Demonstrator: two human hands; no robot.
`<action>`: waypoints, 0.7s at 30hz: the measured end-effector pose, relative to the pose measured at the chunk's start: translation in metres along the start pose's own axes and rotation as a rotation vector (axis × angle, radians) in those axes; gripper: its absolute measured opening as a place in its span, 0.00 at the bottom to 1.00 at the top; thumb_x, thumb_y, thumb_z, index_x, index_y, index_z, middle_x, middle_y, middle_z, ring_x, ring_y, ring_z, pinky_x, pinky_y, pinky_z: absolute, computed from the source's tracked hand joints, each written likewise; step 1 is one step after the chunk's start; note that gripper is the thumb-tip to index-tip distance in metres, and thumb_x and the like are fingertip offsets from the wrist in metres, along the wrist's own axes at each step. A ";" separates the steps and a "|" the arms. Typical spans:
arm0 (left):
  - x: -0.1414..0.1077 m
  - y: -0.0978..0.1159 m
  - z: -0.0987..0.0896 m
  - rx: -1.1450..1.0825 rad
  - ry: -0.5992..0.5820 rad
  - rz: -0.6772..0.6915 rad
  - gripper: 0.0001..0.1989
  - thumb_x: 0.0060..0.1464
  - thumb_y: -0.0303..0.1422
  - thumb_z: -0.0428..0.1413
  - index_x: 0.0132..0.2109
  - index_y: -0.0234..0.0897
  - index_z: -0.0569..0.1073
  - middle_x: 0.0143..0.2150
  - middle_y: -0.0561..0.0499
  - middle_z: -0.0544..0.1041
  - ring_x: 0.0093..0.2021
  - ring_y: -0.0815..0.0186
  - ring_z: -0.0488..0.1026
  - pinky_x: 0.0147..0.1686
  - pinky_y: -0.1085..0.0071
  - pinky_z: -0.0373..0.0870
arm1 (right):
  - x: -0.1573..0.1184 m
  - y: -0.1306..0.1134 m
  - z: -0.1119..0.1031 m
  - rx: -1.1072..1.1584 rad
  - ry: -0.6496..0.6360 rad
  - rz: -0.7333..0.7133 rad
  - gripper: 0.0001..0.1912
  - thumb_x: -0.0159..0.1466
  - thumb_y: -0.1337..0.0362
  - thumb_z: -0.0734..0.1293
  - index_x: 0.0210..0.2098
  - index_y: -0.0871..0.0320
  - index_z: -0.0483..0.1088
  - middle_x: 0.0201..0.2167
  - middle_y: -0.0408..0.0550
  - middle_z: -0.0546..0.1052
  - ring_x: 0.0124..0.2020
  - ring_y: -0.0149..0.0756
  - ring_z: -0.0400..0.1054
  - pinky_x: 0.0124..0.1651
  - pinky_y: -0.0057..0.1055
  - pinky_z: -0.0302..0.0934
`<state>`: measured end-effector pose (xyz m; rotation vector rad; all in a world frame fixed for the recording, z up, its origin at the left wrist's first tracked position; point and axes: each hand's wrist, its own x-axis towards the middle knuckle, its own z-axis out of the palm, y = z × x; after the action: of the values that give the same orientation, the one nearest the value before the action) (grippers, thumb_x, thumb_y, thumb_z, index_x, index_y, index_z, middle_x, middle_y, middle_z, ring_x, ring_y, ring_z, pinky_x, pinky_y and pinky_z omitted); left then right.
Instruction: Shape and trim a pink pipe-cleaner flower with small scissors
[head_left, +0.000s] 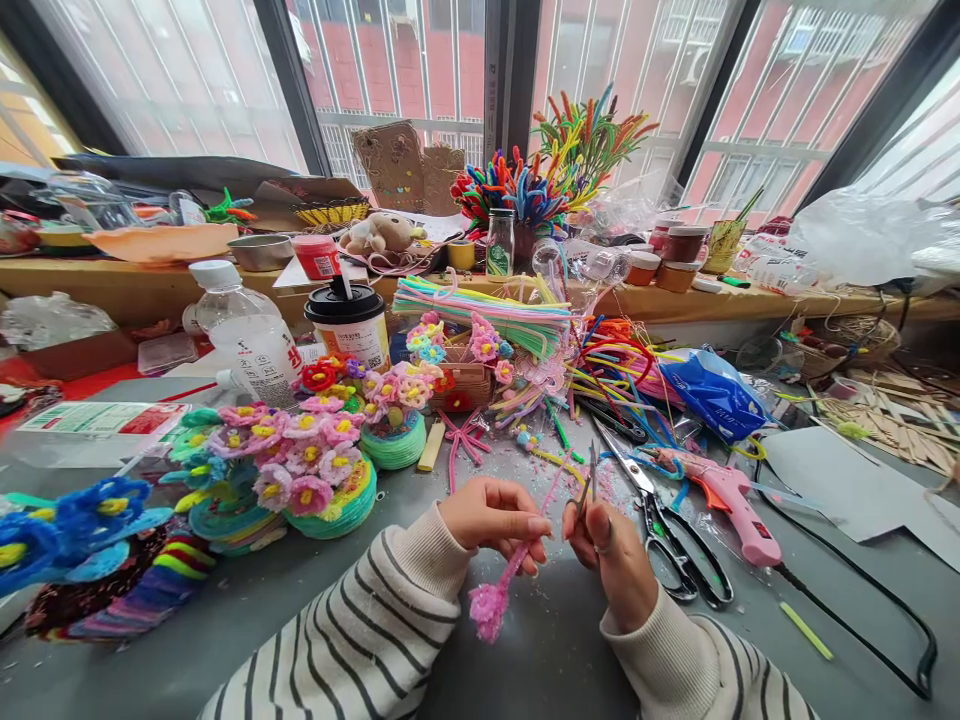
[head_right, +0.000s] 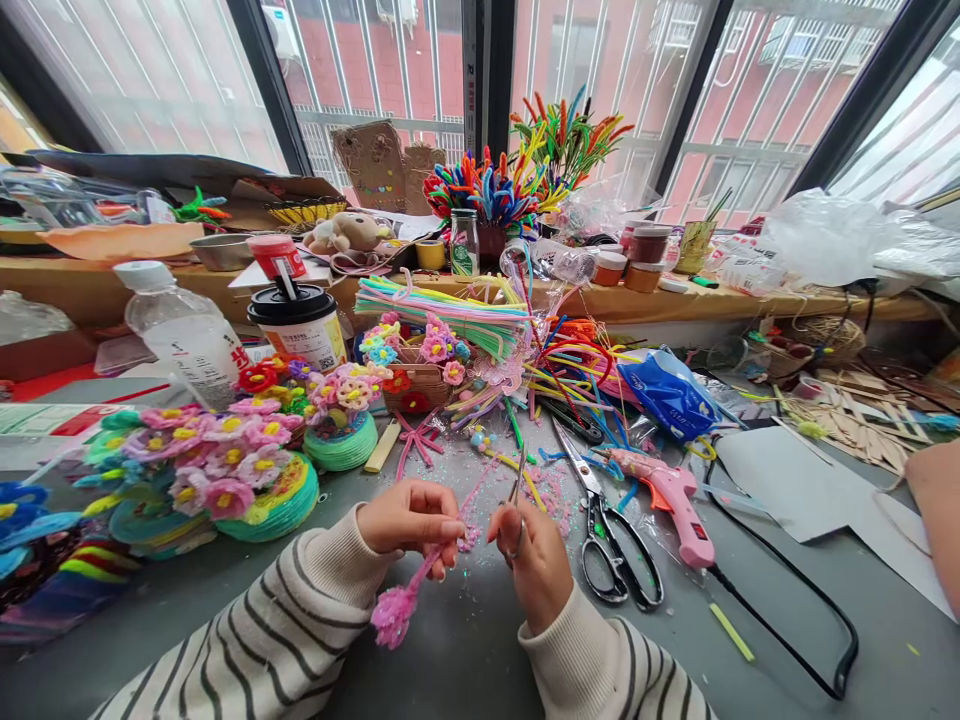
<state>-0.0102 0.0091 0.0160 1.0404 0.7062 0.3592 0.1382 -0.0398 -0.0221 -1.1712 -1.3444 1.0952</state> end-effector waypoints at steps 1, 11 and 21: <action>0.000 0.000 0.000 -0.004 0.003 0.004 0.12 0.31 0.35 0.59 0.22 0.31 0.66 0.15 0.54 0.72 0.15 0.71 0.68 0.19 0.75 0.61 | 0.000 0.000 0.001 0.024 -0.021 0.004 0.29 0.49 0.39 0.48 0.18 0.59 0.57 0.10 0.34 0.47 0.12 0.23 0.40 0.14 0.23 0.36; -0.001 0.002 0.003 -0.005 -0.033 0.011 0.11 0.32 0.34 0.58 0.21 0.30 0.66 0.14 0.55 0.71 0.13 0.75 0.65 0.15 0.79 0.58 | 0.000 -0.006 0.001 -0.103 -0.086 -0.043 0.27 0.51 0.42 0.50 0.19 0.60 0.59 0.11 0.36 0.51 0.13 0.24 0.44 0.16 0.23 0.39; 0.001 0.000 0.000 -0.018 -0.048 0.018 0.09 0.35 0.32 0.57 0.22 0.30 0.66 0.16 0.54 0.72 0.14 0.74 0.67 0.17 0.79 0.60 | 0.003 -0.008 -0.003 -0.153 0.032 -0.004 0.23 0.51 0.46 0.56 0.14 0.60 0.57 0.10 0.36 0.52 0.13 0.23 0.44 0.16 0.23 0.39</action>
<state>-0.0096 0.0099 0.0153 1.0361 0.6498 0.3540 0.1402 -0.0377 -0.0132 -1.2910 -1.4256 0.9801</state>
